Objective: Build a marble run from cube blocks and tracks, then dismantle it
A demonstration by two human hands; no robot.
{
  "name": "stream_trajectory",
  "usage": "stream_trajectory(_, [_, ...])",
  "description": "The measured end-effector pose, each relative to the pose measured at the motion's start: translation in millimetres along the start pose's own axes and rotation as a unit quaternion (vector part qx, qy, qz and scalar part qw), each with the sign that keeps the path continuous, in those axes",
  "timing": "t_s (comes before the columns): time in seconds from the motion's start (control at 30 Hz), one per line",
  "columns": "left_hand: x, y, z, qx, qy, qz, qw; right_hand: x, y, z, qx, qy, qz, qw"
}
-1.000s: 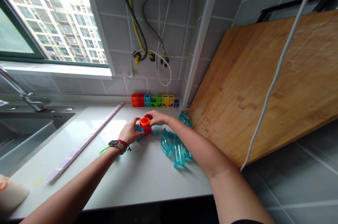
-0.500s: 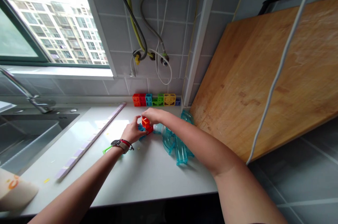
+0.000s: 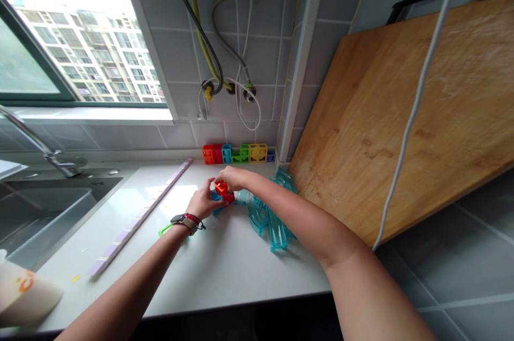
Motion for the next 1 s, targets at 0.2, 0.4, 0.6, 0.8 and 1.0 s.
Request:
stream_trajectory(0.2, [1, -4, 4, -0.011, 0.003, 0.006, 1.000, 0, -4, 0, -0.018, -0.011, 0.006, 1.000])
stream_trajectory(0.4, [7, -6, 1, -0.024, -0.019, 0.033, 0.999, -28, -13, 9, -0.010, 0.063, 0.090, 0.994])
stream_trajectory(0.6, [-13, -19, -34, -0.009, -0.066, 0.060, 0.996, -121, -26, 16, 0.124, 0.264, 0.178, 0.940])
stream_trajectory(0.8, [-40, -30, -40, 0.032, -0.110, 0.027, 0.993, -210, -90, 74, 0.257, 0.371, 0.166, 0.877])
stream_trajectory(1.0, [-20, -41, -48, 0.031, -0.124, 0.038, 0.991, -222, -125, 137, 0.317, 0.322, 0.126, 0.883])
Point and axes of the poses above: each hand's wrist, its own x-axis towards the middle knuckle, its own z-axis out of the palm, y = z × x, the point moved 1 cm from there along x, towards the middle knuckle, and after that the axes turned 15 degrees about z, right-handed, at the moved point
